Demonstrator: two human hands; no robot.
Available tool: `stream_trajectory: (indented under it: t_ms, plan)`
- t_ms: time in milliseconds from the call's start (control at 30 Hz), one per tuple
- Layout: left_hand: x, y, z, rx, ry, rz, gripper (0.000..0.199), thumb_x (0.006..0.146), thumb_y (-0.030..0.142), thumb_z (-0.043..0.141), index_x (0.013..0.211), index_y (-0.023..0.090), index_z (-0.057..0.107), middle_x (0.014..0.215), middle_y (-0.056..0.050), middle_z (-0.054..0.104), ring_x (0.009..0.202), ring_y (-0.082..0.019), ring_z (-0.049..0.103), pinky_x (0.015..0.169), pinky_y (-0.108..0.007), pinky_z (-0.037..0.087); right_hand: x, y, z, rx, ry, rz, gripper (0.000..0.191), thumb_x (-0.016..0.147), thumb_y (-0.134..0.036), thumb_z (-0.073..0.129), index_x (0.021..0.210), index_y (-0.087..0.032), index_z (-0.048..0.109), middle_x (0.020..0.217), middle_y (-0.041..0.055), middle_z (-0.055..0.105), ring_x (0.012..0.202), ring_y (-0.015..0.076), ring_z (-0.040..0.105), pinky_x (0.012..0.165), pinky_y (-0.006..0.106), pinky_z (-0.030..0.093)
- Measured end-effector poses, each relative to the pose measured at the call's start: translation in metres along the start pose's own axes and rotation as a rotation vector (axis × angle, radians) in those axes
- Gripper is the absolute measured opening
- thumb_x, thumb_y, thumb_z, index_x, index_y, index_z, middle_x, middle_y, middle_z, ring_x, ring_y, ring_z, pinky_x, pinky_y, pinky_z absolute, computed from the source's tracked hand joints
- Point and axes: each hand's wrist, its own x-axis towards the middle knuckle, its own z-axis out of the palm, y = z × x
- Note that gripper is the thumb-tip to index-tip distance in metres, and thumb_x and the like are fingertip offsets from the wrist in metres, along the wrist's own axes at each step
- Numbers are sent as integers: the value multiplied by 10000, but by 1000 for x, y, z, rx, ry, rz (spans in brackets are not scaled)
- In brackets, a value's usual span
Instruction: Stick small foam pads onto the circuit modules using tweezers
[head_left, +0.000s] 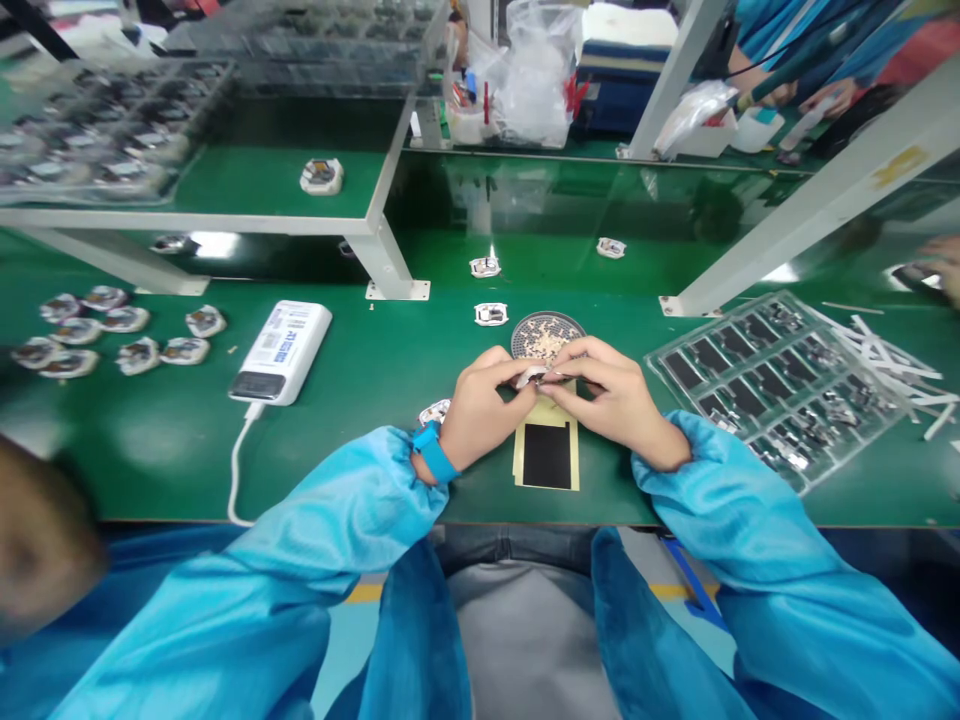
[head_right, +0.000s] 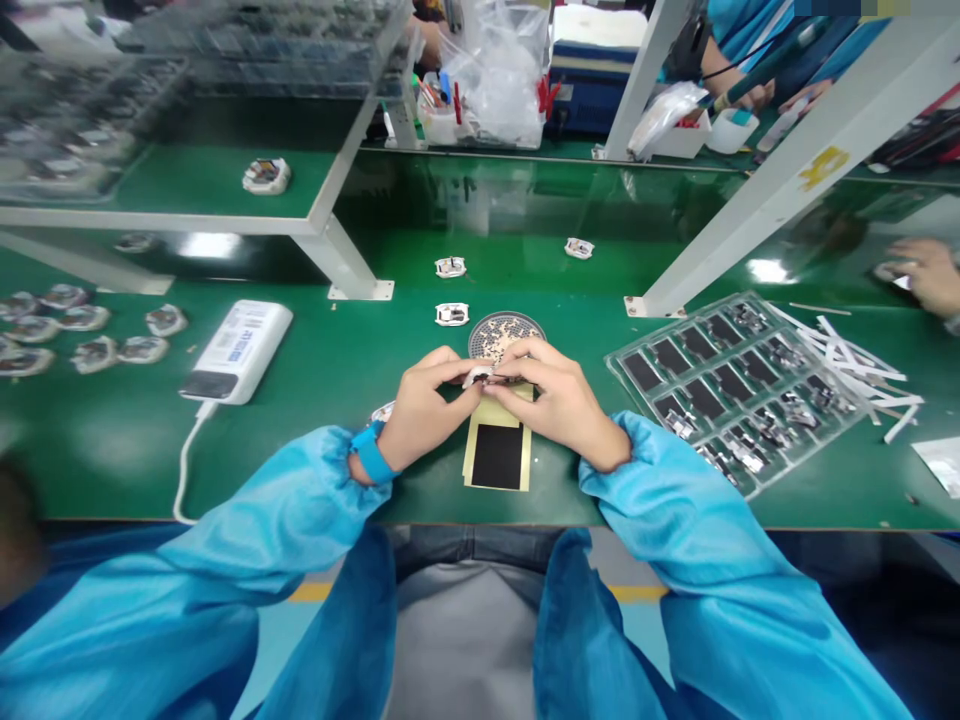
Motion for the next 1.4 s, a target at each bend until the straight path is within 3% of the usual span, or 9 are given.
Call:
stream_trajectory:
  t_ms: [767, 933, 1200, 1400]
  plan:
    - [1, 0, -3, -44, -84, -110, 197, 850, 151, 650, 984, 197, 787, 745, -1, 559, 707, -121, 517, 621, -248, 406, -3, 9, 4, -4, -81, 30, 51, 898, -213, 730, 940, -208, 702, 1004, 50, 655, 916, 167, 648, 770, 322, 546]
    - [3, -3, -3, -68, -96, -102, 231, 842, 136, 647, 1013, 191, 793, 735, 3, 548, 703, -116, 520, 626, -240, 419, 0, 7, 4, 39, -39, 41, 69, 874, -212, 761, 900, -195, 700, 970, 46, 665, 914, 165, 653, 796, 320, 551]
    - [5, -2, -3, -92, -53, -80, 214, 855, 179, 672, 1029, 190, 797, 740, -3, 559, 696, -117, 529, 616, -243, 424, 0, 8, -1, 56, -35, 2, 111, 883, -207, 745, 990, -205, 713, 1014, 69, 691, 973, 195, 671, 842, 365, 575]
    - [4, -2, -3, -83, -59, -80, 227, 831, 118, 653, 992, 197, 791, 747, -1, 569, 707, -119, 543, 634, -242, 445, -2, 10, 2, 46, -24, -16, 131, 884, -197, 743, 1008, -216, 707, 1020, 61, 679, 982, 188, 664, 838, 356, 571]
